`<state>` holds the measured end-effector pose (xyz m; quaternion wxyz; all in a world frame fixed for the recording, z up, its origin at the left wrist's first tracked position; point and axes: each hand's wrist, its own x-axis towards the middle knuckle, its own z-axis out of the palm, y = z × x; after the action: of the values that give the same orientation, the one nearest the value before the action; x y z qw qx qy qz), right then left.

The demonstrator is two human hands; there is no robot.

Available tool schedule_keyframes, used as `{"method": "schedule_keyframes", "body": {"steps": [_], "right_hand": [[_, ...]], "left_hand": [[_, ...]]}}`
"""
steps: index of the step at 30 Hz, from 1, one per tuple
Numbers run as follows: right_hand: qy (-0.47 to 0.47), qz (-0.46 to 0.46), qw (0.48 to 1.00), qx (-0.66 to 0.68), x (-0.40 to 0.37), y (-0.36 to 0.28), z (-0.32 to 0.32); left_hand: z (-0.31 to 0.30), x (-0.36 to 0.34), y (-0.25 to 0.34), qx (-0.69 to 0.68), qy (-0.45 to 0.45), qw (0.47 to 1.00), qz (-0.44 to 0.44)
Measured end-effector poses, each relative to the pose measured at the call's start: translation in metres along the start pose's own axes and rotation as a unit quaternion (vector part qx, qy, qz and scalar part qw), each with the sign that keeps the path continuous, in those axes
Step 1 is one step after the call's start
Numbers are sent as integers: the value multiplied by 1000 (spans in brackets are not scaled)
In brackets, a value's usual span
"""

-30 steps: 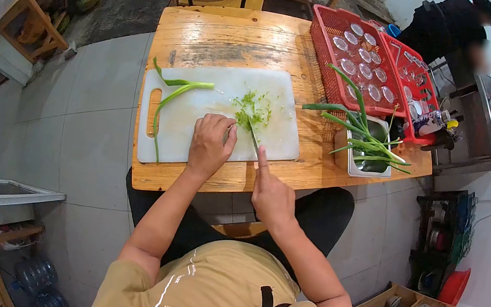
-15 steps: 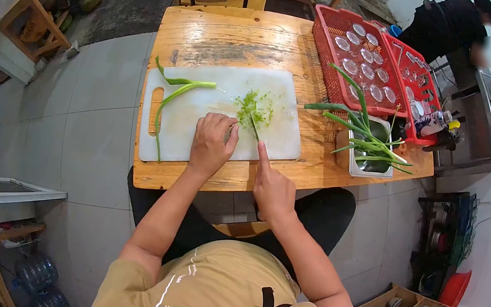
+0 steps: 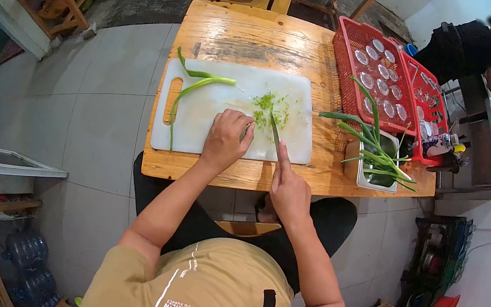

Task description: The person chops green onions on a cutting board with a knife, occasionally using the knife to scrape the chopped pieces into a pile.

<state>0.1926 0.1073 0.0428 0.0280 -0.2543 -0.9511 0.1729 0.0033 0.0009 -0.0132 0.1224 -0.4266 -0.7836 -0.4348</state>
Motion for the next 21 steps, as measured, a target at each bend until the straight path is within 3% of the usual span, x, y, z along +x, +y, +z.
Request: {"method": "schedule_keyframes", "body": {"steps": [5,12,17,21], "right_hand": [[24,-20,999,-4,41,-14,19],[-10,-1,998,-64,18,-12,21],[45,-22,997,-53,48,-12,36],[23,-15,1000,0,43,-15,22]], "left_hand": [[-2,0,0,-1,3,1000,0],[1,0,-3,-4,17,1000,-7],[2,0,0,6,1,1000,9],[2,0,-3,3,21,1000,-6]]}}
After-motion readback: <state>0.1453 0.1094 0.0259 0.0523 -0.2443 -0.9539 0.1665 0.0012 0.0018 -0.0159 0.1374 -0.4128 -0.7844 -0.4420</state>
